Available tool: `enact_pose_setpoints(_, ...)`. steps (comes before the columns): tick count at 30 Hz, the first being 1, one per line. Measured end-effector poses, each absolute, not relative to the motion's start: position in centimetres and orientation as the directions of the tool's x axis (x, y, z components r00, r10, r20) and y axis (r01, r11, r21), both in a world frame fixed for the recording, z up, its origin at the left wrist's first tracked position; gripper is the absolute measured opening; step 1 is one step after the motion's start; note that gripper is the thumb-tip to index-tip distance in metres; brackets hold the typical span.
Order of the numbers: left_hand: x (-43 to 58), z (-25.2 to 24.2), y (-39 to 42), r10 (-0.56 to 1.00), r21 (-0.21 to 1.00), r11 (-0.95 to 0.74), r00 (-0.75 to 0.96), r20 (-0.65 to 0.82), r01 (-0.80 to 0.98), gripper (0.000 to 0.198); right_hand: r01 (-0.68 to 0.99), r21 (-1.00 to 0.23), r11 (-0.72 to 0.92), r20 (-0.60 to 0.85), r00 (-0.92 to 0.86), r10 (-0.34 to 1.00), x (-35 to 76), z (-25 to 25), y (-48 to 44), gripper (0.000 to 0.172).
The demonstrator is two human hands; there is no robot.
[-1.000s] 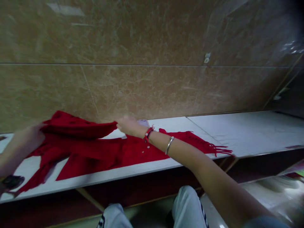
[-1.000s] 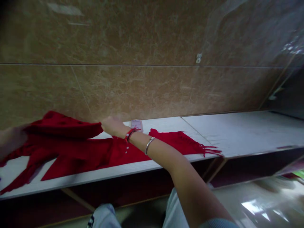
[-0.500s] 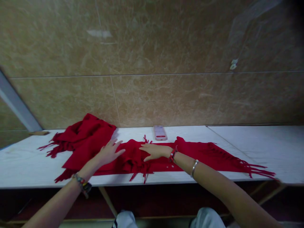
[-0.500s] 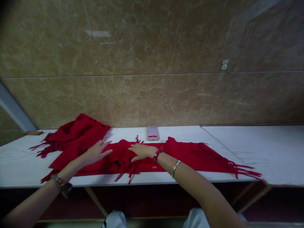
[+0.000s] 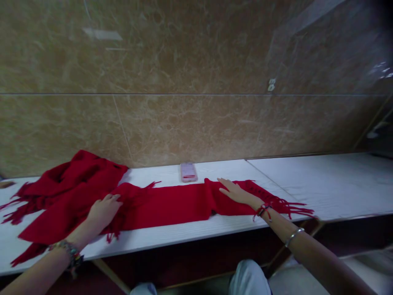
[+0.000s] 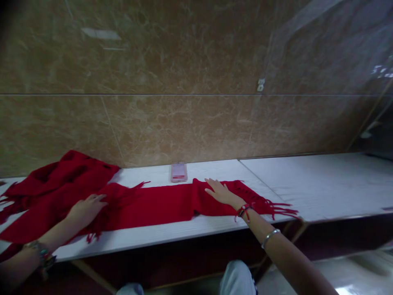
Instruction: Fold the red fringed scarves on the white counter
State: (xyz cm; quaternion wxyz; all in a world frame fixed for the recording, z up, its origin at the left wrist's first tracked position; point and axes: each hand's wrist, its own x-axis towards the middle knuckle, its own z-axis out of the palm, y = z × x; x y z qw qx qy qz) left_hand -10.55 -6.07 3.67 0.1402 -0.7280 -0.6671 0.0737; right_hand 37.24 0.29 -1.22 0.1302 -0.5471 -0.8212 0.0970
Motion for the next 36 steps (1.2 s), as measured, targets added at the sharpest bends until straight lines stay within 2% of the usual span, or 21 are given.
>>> enact_pose_setpoints(3,-12.4,3.8,-5.6,0.999,-0.319,0.028,-0.013,0.047,0.947,0.027,0.904,-0.184,0.385,0.051,-0.382,0.923,37.8,-2.7,-0.4,0.056)
enact_pose_setpoints(6,-9.5,3.9,-4.4,0.998,-0.304,0.053,-0.046,0.031,0.951,0.021,0.903,-0.117,0.413,0.084,-0.405,0.91,37.4,-3.2,-0.4,0.055)
enact_pose_setpoints(7,-7.5,3.8,-3.9,0.999,-0.317,0.041,-0.033,0.033,0.947,0.023,0.901,-0.112,0.419,0.095,-0.41,0.907,37.2,-3.2,-0.2,0.055)
enact_pose_setpoints(9,-2.3,3.5,-3.0,0.992,-0.299,-0.081,0.106,0.07,0.951,0.032,0.896,-0.107,0.43,0.113,-0.419,0.901,37.0,-3.2,0.2,0.054)
enact_pose_setpoints(14,8.3,0.7,-0.9,0.919,-0.087,-0.372,0.38,0.108,0.924,0.051,0.891,-0.088,0.446,0.146,-0.431,0.89,36.8,-3.4,1.3,0.053)
enact_pose_setpoints(18,8.5,-1.7,0.7,0.916,-0.004,-0.4,0.4,0.039,0.916,0.052,0.889,-0.089,0.449,0.139,-0.435,0.889,37.0,-3.5,1.8,0.053)
enact_pose_setpoints(25,2.8,-2.2,1.2,0.905,-0.035,-0.423,0.425,0.04,0.905,0.054,0.876,-0.034,0.481,0.148,-0.472,0.869,37.4,-3.0,2.2,0.053)
enact_pose_setpoints(27,2.2,-2.1,1.0,0.904,-0.038,-0.425,0.426,0.026,0.904,0.053,0.897,0.02,0.442,0.165,-0.439,0.883,38.7,-3.1,2.3,0.049)
enact_pose_setpoints(31,1.9,-1.7,0.8,0.898,-0.037,-0.439,0.44,0.018,0.898,0.054,0.954,0.153,0.256,0.21,-0.285,0.935,44.3,-3.0,2.7,0.041)
enact_pose_setpoints(34,2.6,-1.0,1.0,0.905,-0.076,-0.425,0.425,-0.019,0.902,0.052,0.967,0.232,0.11,0.231,-0.165,0.959,48.4,-2.0,3.1,0.044)
enact_pose_setpoints(36,4.2,-0.3,1.3,0.922,-0.111,-0.388,0.383,-0.063,0.915,0.051,0.969,0.241,0.05,0.266,-0.115,0.957,49.1,-0.8,3.3,0.048)
